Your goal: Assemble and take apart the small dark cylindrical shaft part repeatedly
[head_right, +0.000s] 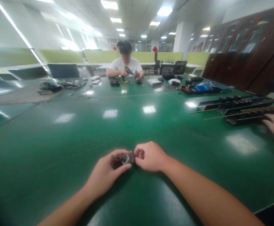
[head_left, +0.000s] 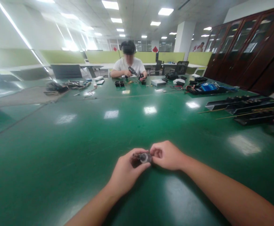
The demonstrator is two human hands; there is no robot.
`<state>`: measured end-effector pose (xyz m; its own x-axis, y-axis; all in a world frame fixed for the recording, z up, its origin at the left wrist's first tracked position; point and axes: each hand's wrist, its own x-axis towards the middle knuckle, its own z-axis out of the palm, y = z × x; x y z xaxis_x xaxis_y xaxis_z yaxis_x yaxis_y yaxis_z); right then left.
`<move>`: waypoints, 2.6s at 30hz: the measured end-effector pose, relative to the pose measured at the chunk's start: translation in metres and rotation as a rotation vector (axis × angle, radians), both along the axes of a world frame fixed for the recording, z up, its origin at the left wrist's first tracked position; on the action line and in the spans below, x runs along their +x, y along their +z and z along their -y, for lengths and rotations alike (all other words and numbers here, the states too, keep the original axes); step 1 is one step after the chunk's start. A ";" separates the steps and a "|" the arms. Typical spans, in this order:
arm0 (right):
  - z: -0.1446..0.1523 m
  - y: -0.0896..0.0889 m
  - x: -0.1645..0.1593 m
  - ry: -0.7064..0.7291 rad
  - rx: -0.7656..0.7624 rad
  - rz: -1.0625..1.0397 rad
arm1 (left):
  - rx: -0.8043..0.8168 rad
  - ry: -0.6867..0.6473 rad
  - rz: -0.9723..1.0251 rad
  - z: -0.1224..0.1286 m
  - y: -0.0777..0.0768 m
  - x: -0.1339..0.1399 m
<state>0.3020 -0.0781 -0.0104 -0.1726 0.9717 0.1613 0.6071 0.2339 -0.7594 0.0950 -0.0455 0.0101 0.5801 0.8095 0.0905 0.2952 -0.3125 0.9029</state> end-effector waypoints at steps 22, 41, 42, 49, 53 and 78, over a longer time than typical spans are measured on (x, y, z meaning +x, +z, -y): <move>0.006 0.008 -0.002 0.102 0.031 0.052 | -0.177 0.059 0.163 -0.009 -0.004 0.000; 0.007 0.014 -0.009 0.011 0.046 -0.035 | 0.331 0.028 -0.066 -0.015 0.005 -0.007; 0.008 0.014 -0.009 0.009 0.056 -0.040 | 0.336 0.028 -0.071 -0.014 0.005 -0.007; 0.008 0.015 -0.012 0.011 0.086 -0.054 | 0.377 0.043 -0.100 -0.016 0.001 -0.007; 0.007 0.014 -0.012 0.026 0.094 -0.057 | 0.350 0.034 -0.107 -0.017 0.000 -0.007; 0.007 0.015 -0.017 0.002 0.100 0.010 | 0.311 -0.008 -0.123 -0.016 0.003 -0.007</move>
